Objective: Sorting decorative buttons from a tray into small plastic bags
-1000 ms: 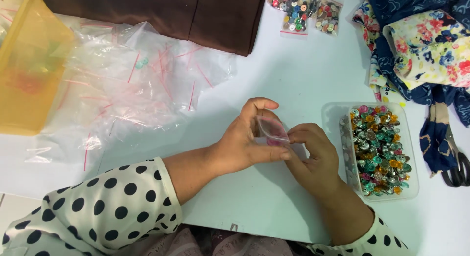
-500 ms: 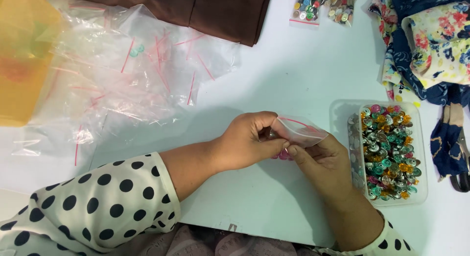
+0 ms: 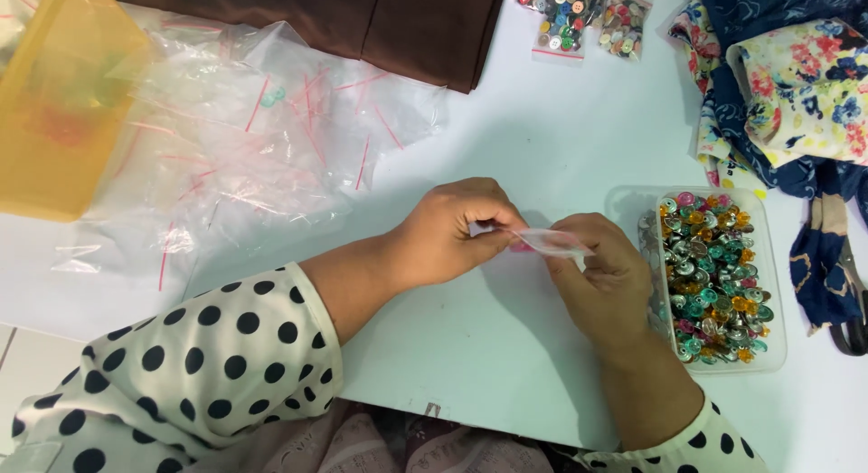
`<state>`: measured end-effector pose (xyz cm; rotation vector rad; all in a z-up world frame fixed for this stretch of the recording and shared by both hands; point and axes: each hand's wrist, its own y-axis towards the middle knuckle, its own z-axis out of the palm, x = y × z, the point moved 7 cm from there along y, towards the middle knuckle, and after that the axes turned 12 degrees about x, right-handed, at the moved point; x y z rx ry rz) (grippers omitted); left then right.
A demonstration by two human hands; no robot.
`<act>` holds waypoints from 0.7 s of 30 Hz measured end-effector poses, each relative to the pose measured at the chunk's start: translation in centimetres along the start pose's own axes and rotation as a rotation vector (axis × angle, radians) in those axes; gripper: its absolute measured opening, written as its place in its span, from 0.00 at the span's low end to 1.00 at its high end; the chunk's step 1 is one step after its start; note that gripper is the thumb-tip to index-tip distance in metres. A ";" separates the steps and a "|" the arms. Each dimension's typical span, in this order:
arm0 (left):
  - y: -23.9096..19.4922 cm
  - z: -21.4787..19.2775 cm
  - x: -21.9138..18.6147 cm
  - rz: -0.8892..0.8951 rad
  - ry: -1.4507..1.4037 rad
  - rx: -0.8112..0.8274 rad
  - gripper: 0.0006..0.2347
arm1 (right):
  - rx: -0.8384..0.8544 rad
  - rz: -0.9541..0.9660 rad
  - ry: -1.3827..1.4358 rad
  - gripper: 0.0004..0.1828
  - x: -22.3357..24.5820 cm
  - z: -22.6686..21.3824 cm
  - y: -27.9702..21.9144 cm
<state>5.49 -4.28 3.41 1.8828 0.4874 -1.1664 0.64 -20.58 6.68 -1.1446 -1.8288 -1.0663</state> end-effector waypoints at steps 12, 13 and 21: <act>-4.9 0.1 -2.2 0.395 0.892 0.354 0.05 | 0.432 -0.258 -0.681 0.17 -1.0 2.2 -1.4; -5.1 0.2 -2.5 0.387 0.886 0.359 0.05 | 0.435 -0.251 -0.674 0.17 -1.1 2.2 -1.7; -5.0 2.0 -3.8 0.461 0.869 0.426 0.07 | 0.339 -0.259 -0.744 0.14 -1.5 2.4 -1.3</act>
